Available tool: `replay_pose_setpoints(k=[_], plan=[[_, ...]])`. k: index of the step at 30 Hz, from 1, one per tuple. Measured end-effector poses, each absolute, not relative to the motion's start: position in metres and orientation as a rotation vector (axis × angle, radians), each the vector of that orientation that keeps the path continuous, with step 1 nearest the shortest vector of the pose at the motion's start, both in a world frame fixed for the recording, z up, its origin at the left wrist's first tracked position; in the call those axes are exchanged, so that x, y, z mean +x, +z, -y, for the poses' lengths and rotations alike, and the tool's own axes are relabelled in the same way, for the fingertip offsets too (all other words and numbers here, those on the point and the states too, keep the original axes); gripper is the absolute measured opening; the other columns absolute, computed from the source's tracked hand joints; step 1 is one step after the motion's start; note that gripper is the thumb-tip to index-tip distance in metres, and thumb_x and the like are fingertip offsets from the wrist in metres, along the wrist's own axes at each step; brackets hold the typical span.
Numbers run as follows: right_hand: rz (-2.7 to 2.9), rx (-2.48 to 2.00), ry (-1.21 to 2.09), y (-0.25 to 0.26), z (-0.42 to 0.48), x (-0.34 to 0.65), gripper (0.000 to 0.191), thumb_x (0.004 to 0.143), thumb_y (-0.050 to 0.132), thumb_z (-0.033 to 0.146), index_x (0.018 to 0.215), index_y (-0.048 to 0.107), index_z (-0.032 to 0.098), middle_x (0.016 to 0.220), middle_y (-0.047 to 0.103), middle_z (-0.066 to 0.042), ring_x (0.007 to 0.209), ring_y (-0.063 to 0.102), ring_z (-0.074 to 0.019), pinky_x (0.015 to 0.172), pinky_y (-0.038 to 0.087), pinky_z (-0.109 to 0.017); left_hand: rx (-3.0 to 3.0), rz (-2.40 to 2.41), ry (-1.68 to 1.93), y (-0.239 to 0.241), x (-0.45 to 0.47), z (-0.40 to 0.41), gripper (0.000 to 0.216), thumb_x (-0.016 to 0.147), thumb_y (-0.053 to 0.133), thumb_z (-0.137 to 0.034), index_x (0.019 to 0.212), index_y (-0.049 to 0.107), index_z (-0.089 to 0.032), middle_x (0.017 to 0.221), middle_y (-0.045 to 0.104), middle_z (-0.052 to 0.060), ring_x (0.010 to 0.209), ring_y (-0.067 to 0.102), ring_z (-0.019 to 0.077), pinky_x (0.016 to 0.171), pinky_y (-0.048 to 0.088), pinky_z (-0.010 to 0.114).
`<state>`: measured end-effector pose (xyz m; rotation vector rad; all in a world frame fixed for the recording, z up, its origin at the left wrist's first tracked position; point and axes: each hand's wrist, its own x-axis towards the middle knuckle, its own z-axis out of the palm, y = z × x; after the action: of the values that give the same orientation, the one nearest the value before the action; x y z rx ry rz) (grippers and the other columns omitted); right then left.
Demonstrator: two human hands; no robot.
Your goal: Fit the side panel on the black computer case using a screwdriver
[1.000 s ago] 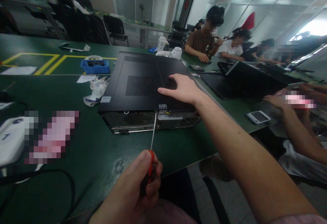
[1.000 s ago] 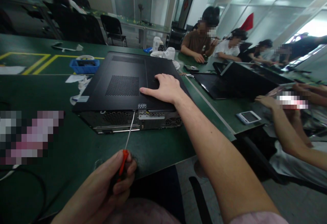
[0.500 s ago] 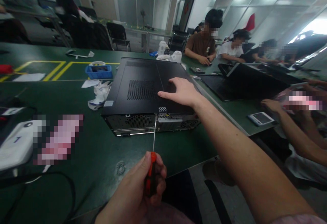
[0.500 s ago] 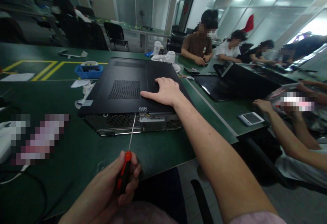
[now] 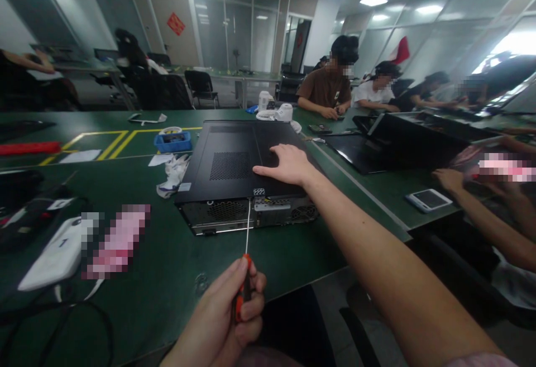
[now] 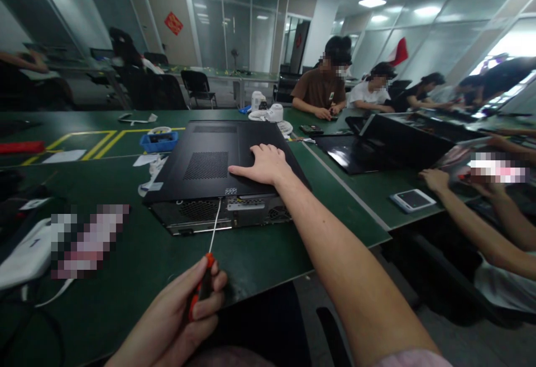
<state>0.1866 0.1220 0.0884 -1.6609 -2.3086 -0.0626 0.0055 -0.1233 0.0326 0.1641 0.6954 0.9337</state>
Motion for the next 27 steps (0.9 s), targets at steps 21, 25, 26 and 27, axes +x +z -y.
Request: replay_pose_setpoints(k=[21, 25, 26, 27], plan=[[2.288, -1.687, -0.022, 0.09, -0.117, 0.187, 0.105, 0.071, 0.042, 0.096, 0.137, 0.06, 0.017, 0.147, 0.055, -0.018, 0.137, 0.047, -0.0381, 0.114, 0.032, -0.05, 0.303, -0.795, 0.968, 0.042, 0.011, 0.126, 0.027, 0.1, 0.05, -0.044, 0.097, 0.056, -0.018, 0.069, 0.045, -0.006, 0.041, 0.027, -0.0006, 0.04, 0.011, 0.013], [2.292, -1.686, -0.019, 0.092, -0.115, 0.188, 0.103, 0.072, 0.043, 0.095, 0.137, 0.06, 0.016, 0.146, 0.057, -0.018, 0.136, 0.048, -0.0374, 0.113, 0.033, -0.049, 0.296, -0.773, 0.996, 0.041, 0.011, 0.126, 0.024, 0.1, 0.051, -0.04, 0.094, 0.053, -0.016, 0.072, 0.049, -0.005, 0.042, 0.029, -0.0007, 0.041, 0.011, 0.013], [2.292, -1.687, -0.019, 0.092, -0.115, 0.188, 0.103, 0.072, 0.043, 0.095, 0.137, 0.061, 0.016, 0.145, 0.057, -0.018, 0.136, 0.048, -0.0375, 0.113, 0.033, -0.049, 0.3, -0.769, 1.001, 0.041, 0.011, 0.126, 0.023, 0.1, 0.052, -0.038, 0.093, 0.053, -0.016, 0.073, 0.05, -0.004, 0.043, 0.03, -0.0006, 0.041, 0.012, 0.013], [2.29, -1.687, -0.019, 0.093, -0.114, 0.188, 0.103, 0.073, 0.043, 0.095, 0.137, 0.061, 0.016, 0.145, 0.057, -0.018, 0.136, 0.048, -0.0375, 0.113, 0.033, -0.049, 0.307, -0.766, 1.005, 0.041, 0.011, 0.127, 0.022, 0.099, 0.054, -0.037, 0.093, 0.053, -0.015, 0.074, 0.051, -0.003, 0.044, 0.031, -0.0005, 0.041, 0.013, 0.013]])
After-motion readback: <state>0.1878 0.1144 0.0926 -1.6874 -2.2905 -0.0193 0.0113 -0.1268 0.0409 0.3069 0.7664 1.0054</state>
